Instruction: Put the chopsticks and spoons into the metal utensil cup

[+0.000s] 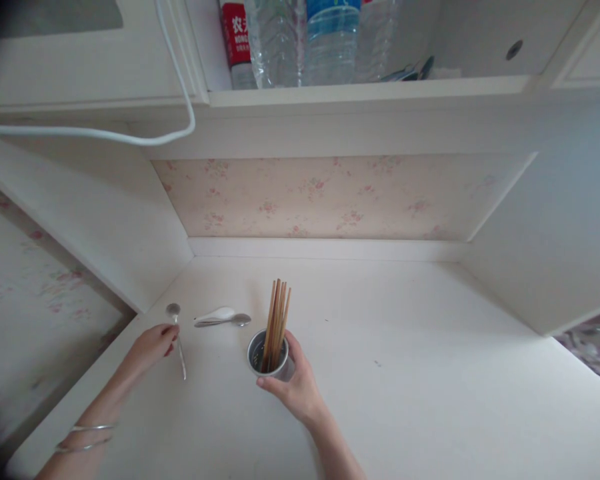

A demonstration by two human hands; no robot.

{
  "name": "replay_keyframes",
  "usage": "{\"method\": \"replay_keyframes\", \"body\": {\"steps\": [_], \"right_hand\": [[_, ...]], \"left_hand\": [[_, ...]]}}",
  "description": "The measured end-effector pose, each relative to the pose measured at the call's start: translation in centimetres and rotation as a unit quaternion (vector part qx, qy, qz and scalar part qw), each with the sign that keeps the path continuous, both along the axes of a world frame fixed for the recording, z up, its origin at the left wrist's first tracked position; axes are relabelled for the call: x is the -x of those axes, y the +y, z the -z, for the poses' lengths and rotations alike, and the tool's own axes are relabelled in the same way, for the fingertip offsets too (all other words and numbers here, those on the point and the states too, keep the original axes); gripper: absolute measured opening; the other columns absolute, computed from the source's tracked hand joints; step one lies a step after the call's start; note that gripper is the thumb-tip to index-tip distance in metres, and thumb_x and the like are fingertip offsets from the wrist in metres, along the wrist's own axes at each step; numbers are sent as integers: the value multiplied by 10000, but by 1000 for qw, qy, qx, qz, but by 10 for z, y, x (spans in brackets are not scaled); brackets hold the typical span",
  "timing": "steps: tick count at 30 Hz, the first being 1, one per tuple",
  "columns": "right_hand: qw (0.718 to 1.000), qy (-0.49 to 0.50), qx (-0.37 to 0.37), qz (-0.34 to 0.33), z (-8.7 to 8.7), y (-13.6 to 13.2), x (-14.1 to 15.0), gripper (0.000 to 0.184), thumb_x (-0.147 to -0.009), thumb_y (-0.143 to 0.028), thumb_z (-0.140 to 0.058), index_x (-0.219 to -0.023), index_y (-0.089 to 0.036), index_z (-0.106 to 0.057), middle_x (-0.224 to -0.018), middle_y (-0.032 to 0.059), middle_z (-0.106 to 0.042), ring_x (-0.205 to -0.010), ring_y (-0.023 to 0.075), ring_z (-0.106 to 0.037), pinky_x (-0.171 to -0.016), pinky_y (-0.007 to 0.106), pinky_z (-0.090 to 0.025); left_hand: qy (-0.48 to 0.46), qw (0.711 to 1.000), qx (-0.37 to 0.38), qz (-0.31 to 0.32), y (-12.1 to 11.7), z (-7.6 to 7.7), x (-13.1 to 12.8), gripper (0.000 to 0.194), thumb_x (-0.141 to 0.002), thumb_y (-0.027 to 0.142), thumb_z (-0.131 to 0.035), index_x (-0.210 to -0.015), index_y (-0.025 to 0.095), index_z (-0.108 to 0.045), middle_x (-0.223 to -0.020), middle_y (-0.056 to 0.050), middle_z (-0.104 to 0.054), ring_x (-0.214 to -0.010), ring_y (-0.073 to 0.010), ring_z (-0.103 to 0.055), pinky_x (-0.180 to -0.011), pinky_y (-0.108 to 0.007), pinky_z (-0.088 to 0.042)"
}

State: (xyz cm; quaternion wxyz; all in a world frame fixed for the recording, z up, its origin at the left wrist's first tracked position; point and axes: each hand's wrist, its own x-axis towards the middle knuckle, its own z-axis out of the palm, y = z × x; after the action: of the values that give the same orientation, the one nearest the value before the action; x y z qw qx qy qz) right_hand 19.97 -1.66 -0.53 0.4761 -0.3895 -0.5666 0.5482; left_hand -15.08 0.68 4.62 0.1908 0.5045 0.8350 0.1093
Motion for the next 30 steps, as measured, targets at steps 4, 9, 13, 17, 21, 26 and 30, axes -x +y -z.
{"method": "replay_keyframes", "body": {"steps": [4,9,13,17,21,26,30], "right_hand": [[1000,25,-3,-5,0,1,1,923,-624,-304,-851,-1394,-257,-344,-1422,102,-465,-1334,288,-397,-1134,487,-256],[999,36,-5,-17,-3,0,1,870,-646,-294,-835,-1378,-265,-367,-1383,87,-507,-1292,285,-449,-1110,471,-305],[999,40,-2,-18,-4,-1,1,852,-640,-300,-836,-1364,-253,-391,-1377,93,-512,-1285,289,-456,-1103,478,-313],[999,40,-11,-21,-7,-1,2,828,-638,-305,-839,-1348,-242,-418,-1350,96,-539,-1266,290,-475,-1096,481,-321],[998,52,-11,-25,-12,-1,2,800,-646,-296,-832,-1336,-248,-432,-1338,87,-554,-1249,283,-492,-1084,464,-342],[998,51,-3,-22,-19,-2,2,808,-638,-296,-834,-1341,-243,-439,-1339,89,-558,-1259,292,-486,-1092,479,-334],[996,84,-18,-31,-22,-1,3,792,-647,-320,-829,-1338,-243,-450,-1348,95,-552,-1261,294,-486,-1087,483,-343]], "left_hand": [[-190,969,-158,25,-12,-37,-44,426,-808,590,-471,-803,188,-611,-675,-16,-646,-666,-206,-617,-624,-277,-456],[-301,921,-238,71,-16,-76,-98,394,-853,544,-479,-932,184,-618,-732,-2,-624,-690,-157,-561,-667,-250,-449],[-318,899,-284,99,-11,-85,-130,331,-891,483,-462,-940,190,-608,-753,2,-622,-703,-141,-562,-691,-240,-447],[-298,898,-298,122,-1,-76,-154,327,-911,465,-434,-930,185,-601,-830,-25,-648,-763,-154,-605,-731,-256,-472],[-252,911,-293,142,5,-60,-169,333,-919,457,-416,-908,183,-605,-849,-46,-670,-810,-181,-630,-784,-288,-479],[-242,916,-279,160,1,-39,-180,331,-924,445,-404,-918,191,-616,-888,-59,-690,-832,-195,-640,-775,-291,-482],[-254,911,-275,172,-5,-24,-184,310,-922,420,-423,-917,194,-635,-935,-70,-690,-865,-198,-641,-764,-292,-492]]}}
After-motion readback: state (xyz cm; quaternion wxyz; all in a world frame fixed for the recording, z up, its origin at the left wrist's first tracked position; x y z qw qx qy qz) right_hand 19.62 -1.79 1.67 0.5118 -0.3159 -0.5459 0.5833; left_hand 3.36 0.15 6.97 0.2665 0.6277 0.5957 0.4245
